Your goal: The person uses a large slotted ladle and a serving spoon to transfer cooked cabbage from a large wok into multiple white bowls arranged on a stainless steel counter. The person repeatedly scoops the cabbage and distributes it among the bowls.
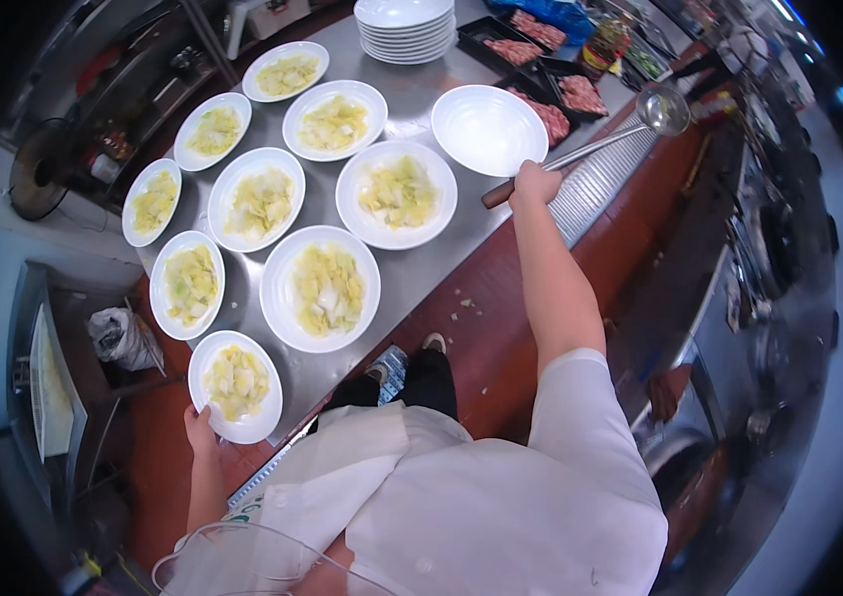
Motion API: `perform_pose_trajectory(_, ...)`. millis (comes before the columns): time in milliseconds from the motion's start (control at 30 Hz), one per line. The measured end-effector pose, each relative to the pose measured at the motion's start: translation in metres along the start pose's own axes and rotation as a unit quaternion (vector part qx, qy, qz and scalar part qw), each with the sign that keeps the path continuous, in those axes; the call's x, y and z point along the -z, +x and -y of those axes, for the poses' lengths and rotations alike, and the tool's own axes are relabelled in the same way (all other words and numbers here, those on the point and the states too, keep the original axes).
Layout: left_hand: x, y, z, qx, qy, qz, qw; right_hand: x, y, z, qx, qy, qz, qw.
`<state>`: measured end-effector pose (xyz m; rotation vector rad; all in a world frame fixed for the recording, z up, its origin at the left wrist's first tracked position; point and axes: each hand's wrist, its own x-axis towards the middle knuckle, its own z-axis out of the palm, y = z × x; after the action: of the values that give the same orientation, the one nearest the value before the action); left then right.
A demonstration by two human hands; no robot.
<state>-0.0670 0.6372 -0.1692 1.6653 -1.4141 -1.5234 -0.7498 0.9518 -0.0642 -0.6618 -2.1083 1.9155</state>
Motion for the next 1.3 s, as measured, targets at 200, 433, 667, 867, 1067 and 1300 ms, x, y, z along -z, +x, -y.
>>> perform_pose_trajectory(200, 0.014, -0.021, -0.001, 0.025, 0.042, -0.129, 0.990, -0.075, 0.038, -0.038, -0.031, 0.018, 0.103, 0.994)
perform_pose_trajectory(433, 0.011, 0.008, -0.012, -0.039, 0.135, -0.127, 0.982, -0.016, 0.005, -0.037, 0.016, 0.014, 0.150, 0.988)
perform_pose_trajectory(667, -0.031, 0.039, -0.080, -0.072, 0.360, 0.074, 0.927, 0.304, -0.117, -0.034, 0.027, 0.055, 0.132, 0.989)
perform_pose_trajectory(867, -0.010, 0.124, -0.038, -0.149, 0.282, 0.250, 0.914, 0.495, -0.315, -0.041, -0.006, -0.010, -0.117, 0.993)
perform_pose_trajectory(1067, -0.089, 0.033, -0.147, -0.438, 0.524, 0.109, 0.722, 0.556, -0.446, -0.032, -0.004, 0.032, -0.339, 0.940)
perform_pose_trajectory(1300, -0.237, -0.165, -0.118, -0.506, 0.217, 0.602, 0.578, 0.607, -0.587, -0.084, -0.038, -0.001, -0.442, 0.896)
